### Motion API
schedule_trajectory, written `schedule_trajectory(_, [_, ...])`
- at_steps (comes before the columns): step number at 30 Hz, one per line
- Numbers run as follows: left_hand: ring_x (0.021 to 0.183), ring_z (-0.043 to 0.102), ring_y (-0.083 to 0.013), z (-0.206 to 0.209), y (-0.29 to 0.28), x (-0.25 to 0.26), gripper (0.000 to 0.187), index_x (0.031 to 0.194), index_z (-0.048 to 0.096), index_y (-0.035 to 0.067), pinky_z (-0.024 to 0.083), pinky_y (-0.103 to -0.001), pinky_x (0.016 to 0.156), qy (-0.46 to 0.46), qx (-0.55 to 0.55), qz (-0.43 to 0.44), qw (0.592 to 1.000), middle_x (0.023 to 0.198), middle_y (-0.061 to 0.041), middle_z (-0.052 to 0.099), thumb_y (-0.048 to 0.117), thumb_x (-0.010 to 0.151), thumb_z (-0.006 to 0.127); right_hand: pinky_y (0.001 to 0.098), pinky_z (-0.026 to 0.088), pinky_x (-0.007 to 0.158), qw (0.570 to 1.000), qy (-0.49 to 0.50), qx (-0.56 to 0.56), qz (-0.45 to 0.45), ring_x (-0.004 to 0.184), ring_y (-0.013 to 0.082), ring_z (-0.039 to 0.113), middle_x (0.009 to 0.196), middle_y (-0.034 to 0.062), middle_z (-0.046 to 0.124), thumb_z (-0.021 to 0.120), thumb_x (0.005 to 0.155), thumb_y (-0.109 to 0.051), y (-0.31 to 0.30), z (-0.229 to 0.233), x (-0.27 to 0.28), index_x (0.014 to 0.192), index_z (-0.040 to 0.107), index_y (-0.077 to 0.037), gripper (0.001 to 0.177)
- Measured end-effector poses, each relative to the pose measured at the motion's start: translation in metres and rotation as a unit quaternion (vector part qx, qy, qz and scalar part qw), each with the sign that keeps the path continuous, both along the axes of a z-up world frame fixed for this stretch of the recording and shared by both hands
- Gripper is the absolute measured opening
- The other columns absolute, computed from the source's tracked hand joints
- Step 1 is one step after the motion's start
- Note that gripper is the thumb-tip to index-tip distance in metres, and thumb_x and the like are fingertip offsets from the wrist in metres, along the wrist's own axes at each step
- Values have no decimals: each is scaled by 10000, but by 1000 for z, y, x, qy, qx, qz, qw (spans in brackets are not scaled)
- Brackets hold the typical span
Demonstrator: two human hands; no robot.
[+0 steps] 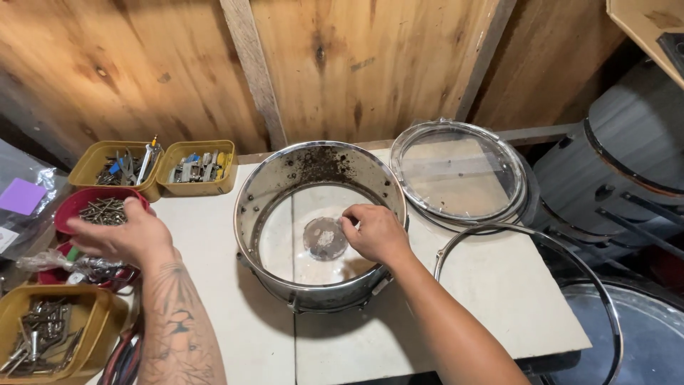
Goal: The person places a clear drum head onto a drum shell and secures it with a metal hoop. They then use a pair of scissors to trim the excess plastic material around the edge of the drum head.
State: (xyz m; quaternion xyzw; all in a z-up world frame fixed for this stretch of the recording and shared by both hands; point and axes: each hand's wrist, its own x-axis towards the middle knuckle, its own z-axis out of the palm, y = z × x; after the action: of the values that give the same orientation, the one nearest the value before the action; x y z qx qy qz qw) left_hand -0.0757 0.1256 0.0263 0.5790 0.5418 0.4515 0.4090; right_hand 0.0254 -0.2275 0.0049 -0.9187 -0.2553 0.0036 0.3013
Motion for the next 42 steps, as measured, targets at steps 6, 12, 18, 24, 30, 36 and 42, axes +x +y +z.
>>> schedule_trajectory(6, [1587, 178, -428, -45, 79, 15, 898, 1668, 280, 132, 299, -432, 1323, 47, 71, 71, 994, 1648, -150, -42, 157, 968, 842, 466, 544, 818, 1000, 0, 18, -17, 962, 287, 725, 1016, 37, 796, 551, 928, -385, -2, 2, -3, 983, 786, -150, 337])
schedule_trajectory(12, [758, 797, -161, -23, 99, -5, 327, 1231, 656, 143, 744, -283, 740, -123, -159, -149, 968, 1141, -48, 733, 68, 918, 598, 442, 548, 776, 998, -21, 58, -19, 901, 270, 735, 954, 21, 799, 568, 914, -352, -3, -3, -3, 917, 780, -155, 290])
schedule_trajectory(18, [558, 518, -108, 4, 125, -2, 568, 1069, 612, 271, 259, -339, 401, -55, -158, -77, 983, 699, 74, 401, 814, 902, 623, 429, 553, 780, 998, 8, 59, -21, 900, 247, 741, 964, 22, 806, 559, 919, -354, -3, 6, -5, 935, 789, -144, 313])
schedule_trajectory(24, [1228, 794, -89, -26, 223, 8, 556, 1302, 598, 379, 593, -414, 1077, -187, -110, -149, 965, 1310, 28, 734, 601, 819, 434, 435, 556, 843, 998, 50, 29, -36, 981, 226, 732, 1036, 9, 804, 514, 929, -385, -1, 17, -8, 986, 788, -158, 361])
schedule_trajectory(30, [1084, 646, -192, 16, 175, 38, 787, 1236, 621, 314, 558, -409, 958, -97, -113, -219, 964, 1333, 31, 643, 802, 732, 263, 432, 533, 850, 999, 9, 35, -27, 970, 267, 723, 1007, 35, 799, 552, 924, -369, -2, 4, -3, 966, 783, -148, 323])
schedule_trajectory(36, [932, 735, -326, -81, 153, 133, 455, 1309, 645, 165, 628, -456, 775, -77, -98, -483, 867, 1191, -45, 700, 498, 1116, 402, 411, 604, 705, 986, -77, 148, -6, 815, 313, 751, 759, 86, 762, 692, 879, -256, -4, -21, 10, 866, 781, -162, 130])
schedule_trajectory(42, [1227, 629, -294, -52, -4, 95, 799, 1637, 202, 330, 545, -454, 1127, -331, 74, -459, 821, 1487, -304, 426, 71, 1076, 709, 421, 601, 677, 988, -71, 138, -23, 782, 305, 746, 756, 63, 760, 689, 879, -292, -6, -24, 11, 860, 784, -194, 139])
